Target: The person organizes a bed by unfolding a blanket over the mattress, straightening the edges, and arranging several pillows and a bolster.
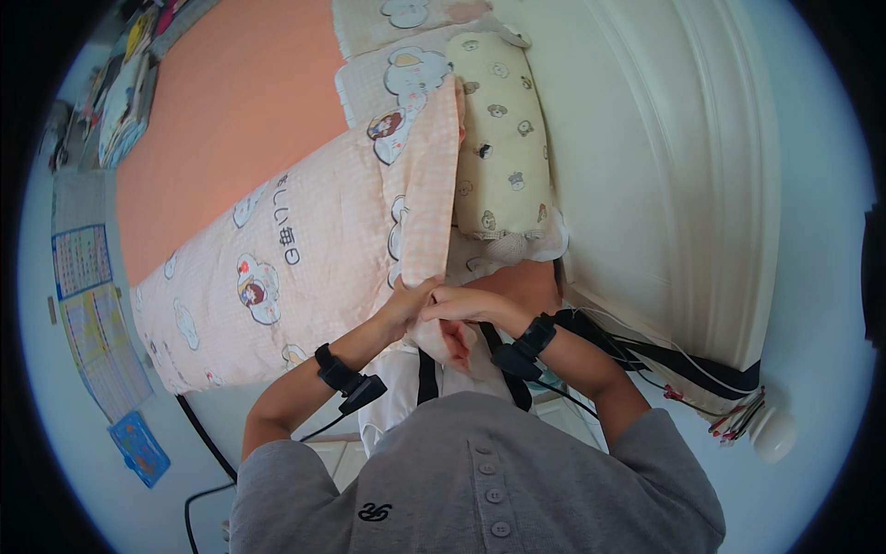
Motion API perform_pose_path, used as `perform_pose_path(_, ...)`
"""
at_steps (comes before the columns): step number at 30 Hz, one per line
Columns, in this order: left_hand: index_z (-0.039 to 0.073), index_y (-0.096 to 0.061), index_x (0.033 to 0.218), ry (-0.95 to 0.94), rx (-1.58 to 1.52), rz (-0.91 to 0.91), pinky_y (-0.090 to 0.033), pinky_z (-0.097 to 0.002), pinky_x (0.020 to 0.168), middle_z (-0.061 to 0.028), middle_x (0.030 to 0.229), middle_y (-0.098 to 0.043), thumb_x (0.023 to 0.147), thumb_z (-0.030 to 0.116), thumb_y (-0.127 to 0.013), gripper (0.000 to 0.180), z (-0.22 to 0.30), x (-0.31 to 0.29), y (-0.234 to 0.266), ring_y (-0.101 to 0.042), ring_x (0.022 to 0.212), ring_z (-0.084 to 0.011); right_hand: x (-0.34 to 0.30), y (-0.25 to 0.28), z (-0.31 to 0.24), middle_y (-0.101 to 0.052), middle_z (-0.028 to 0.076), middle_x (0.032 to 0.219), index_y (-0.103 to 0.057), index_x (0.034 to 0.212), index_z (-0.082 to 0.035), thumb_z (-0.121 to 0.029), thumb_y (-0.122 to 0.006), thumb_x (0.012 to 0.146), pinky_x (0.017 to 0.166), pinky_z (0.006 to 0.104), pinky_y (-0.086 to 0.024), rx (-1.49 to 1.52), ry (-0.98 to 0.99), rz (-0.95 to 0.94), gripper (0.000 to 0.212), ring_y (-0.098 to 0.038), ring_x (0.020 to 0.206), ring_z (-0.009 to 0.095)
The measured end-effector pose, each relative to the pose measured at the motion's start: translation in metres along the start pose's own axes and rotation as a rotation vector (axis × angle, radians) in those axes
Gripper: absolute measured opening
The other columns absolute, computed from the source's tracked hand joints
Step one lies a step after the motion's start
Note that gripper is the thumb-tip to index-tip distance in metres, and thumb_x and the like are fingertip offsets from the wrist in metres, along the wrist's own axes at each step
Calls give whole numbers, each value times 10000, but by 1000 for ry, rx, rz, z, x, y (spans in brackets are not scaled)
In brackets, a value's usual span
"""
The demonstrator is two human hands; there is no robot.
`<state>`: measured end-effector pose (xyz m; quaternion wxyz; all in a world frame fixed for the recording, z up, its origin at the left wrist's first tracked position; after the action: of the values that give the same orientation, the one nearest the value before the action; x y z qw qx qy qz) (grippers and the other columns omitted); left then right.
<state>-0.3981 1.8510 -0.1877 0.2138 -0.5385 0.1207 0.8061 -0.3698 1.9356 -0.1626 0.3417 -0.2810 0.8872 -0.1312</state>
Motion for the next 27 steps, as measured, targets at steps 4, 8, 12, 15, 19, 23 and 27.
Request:
perform_pose_path(4, -52, -470, 873, -14, -251, 46, -466, -322, 581, -112, 740, -531, 712, 150, -485, 258, -25, 12, 44, -545, 657, -206, 12, -17, 7, -516, 41, 717, -496, 882, 16, -101, -479, 702, 594, 207, -390, 181, -107, -242, 215, -484, 671, 90)
perform_pose_path(8, -73, -442, 954, -193, -340, 59, -456, -295, 632, -128, 819, -533, 700, 116, -482, 318, -51, 25, 71, -543, 702, -202, 23, 55, -21, -501, 66, 944, -375, 1124, -54, -262, -556, 708, 737, 269, -383, 135, 244, 208, 499, -480, 844, 155)
perform_pose_path(12, -33, -328, 1100, -615, 102, 277, -423, -316, 689, -148, 900, -522, 679, 93, -458, 459, -45, -1, 68, -522, 780, -235, 47, 109, -44, -121, 136, 1255, -66, 1240, -85, -566, -593, 536, 840, 478, -263, 344, -113, 511, 1002, -163, 1125, 347)
perform_pose_path(15, -32, -265, 1098, -586, 254, 313, -412, -373, 643, -236, 834, -516, 694, 127, -457, 475, -36, -21, 54, -528, 736, -326, 80, 126, -54, -357, 121, 1163, -300, 1162, -30, -484, -515, 674, 882, 435, -264, 614, -54, 363, 700, -345, 1061, 282)
perform_pose_path(19, -40, -280, 987, -708, 179, 295, -425, -378, 555, -241, 677, -519, 719, 187, -474, 400, -26, -59, 55, -543, 640, -334, 110, 150, -65, -432, 115, 1071, -347, 1106, -37, -147, -528, 698, 857, 296, -324, -53, 370, 318, 460, -416, 976, 201)
perform_pose_path(23, -44, -255, 1079, -660, 183, 302, -390, -362, 704, -281, 849, -489, 636, 298, -572, 644, -48, -67, 72, -510, 815, -324, 119, 132, -112, -460, 105, 998, -390, 1035, -33, 20, -564, 606, 804, 281, -357, -655, 574, 494, 467, -446, 906, 196)
perform_pose_path(27, -51, -367, 1049, -479, 309, 115, -383, -322, 746, -229, 923, -500, 561, 322, -593, 654, -80, -64, 77, -502, 861, -292, 153, 104, -178, -503, 90, 883, -459, 913, -26, -143, -552, 619, 765, 289, -386, 364, 269, 356, 330, -473, 834, 202)
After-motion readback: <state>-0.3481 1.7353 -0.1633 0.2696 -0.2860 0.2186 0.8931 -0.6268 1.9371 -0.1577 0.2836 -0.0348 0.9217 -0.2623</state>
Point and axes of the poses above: each hand's wrist, its own x-axis towards the middle knuckle, its own y-axis out of the back of the hand, z = x × y, the point moved 5 cm from there along x, towards the middle knuckle
